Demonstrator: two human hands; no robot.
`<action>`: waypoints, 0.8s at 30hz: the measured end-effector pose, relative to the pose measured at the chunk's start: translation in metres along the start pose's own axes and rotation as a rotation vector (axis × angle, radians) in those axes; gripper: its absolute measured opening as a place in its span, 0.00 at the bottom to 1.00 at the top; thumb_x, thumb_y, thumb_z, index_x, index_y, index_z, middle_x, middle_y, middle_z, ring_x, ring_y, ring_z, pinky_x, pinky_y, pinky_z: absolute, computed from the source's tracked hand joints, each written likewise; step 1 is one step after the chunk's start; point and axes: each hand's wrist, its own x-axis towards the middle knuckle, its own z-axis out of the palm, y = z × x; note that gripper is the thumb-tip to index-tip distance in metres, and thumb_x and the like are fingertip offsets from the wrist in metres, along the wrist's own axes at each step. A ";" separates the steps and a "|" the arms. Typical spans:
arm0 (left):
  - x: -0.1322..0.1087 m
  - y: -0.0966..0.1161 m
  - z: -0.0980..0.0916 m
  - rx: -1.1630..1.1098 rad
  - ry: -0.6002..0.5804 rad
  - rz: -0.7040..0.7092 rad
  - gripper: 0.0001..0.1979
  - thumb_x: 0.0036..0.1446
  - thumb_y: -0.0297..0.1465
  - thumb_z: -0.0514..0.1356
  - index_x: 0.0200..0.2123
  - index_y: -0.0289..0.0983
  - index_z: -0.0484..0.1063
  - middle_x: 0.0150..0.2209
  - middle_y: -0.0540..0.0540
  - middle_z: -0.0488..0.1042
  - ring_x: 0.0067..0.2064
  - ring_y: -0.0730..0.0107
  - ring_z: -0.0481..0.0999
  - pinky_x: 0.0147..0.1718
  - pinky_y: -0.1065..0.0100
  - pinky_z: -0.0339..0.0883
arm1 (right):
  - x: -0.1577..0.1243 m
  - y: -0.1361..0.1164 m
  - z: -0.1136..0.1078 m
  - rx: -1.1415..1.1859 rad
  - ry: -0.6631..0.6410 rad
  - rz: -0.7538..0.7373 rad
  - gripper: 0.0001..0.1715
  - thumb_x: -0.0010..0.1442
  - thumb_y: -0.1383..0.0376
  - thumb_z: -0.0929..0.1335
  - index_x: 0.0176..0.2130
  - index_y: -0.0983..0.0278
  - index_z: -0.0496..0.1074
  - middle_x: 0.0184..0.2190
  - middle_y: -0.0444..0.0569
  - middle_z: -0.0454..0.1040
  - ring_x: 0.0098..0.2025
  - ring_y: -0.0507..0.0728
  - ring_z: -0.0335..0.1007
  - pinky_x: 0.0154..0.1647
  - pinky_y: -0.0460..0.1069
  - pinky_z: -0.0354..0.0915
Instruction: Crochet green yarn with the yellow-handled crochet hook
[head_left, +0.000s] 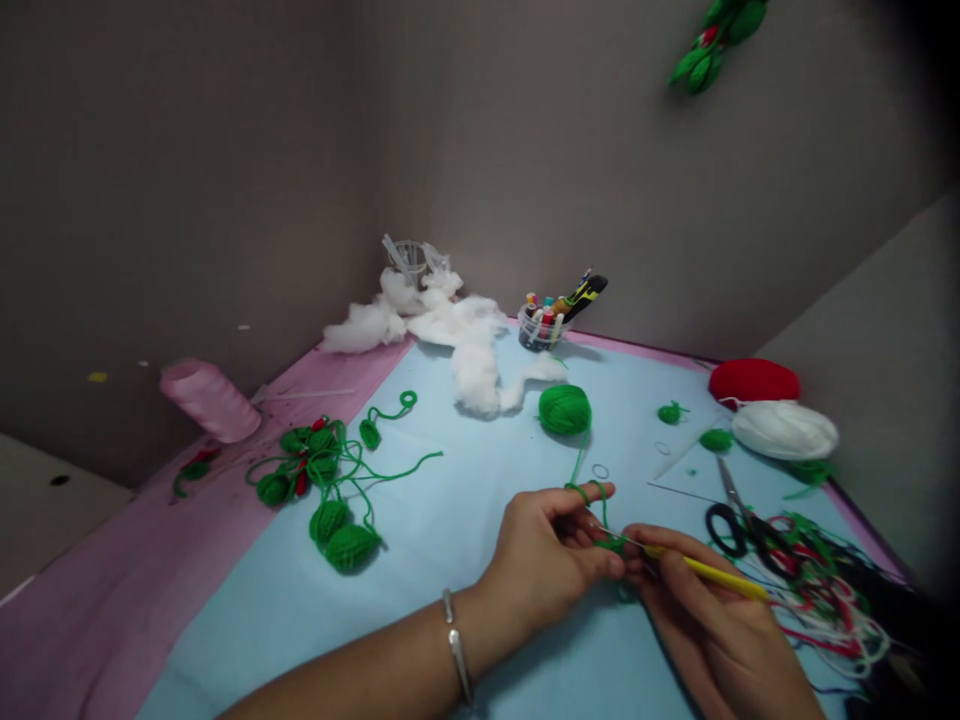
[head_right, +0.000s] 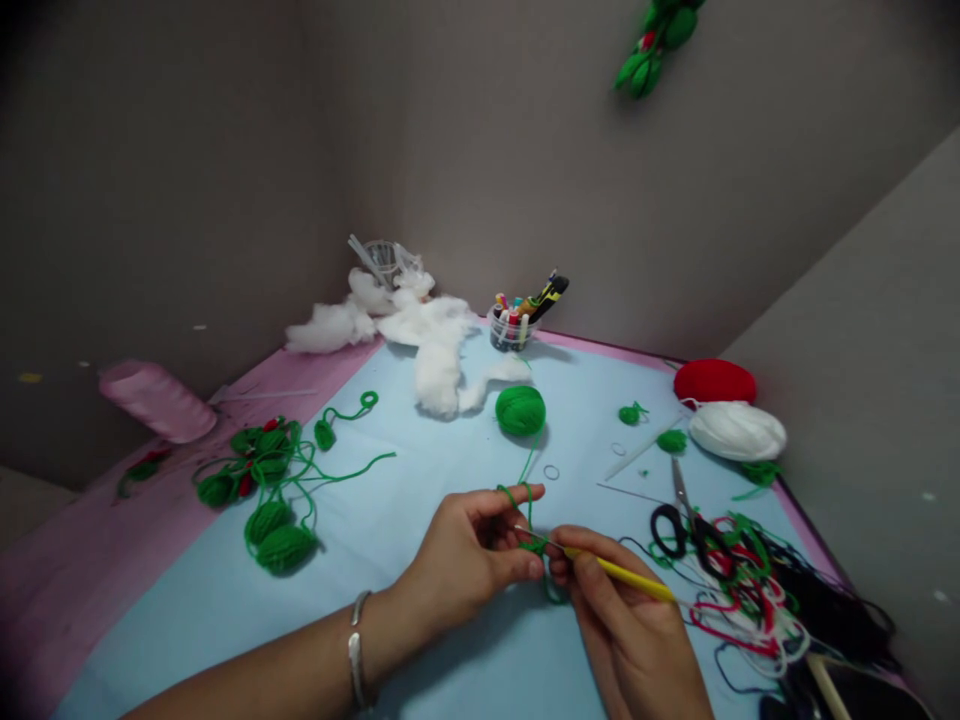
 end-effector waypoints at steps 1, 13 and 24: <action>0.000 0.001 0.000 0.007 -0.001 -0.005 0.39 0.23 0.27 0.79 0.46 0.32 0.80 0.26 0.55 0.69 0.26 0.82 0.65 0.28 0.73 0.59 | 0.000 -0.002 0.000 0.016 0.021 0.054 0.21 0.38 0.51 0.82 0.30 0.60 0.82 0.30 0.53 0.80 0.29 0.56 0.77 0.31 0.46 0.75; -0.004 0.010 0.004 0.183 0.023 0.014 0.32 0.36 0.13 0.65 0.50 0.27 0.77 0.23 0.57 0.68 0.25 0.83 0.61 0.27 0.75 0.58 | 0.000 0.000 -0.018 -0.096 -0.015 -0.120 0.17 0.47 0.50 0.79 0.29 0.60 0.81 0.33 0.49 0.77 0.33 0.52 0.74 0.35 0.41 0.72; -0.005 0.008 0.003 0.217 0.011 0.067 0.19 0.39 0.15 0.62 0.38 0.29 0.80 0.24 0.55 0.68 0.25 0.82 0.62 0.28 0.75 0.58 | -0.001 -0.001 -0.019 -0.266 -0.009 -0.259 0.14 0.52 0.51 0.77 0.32 0.58 0.81 0.35 0.49 0.77 0.33 0.54 0.74 0.33 0.43 0.73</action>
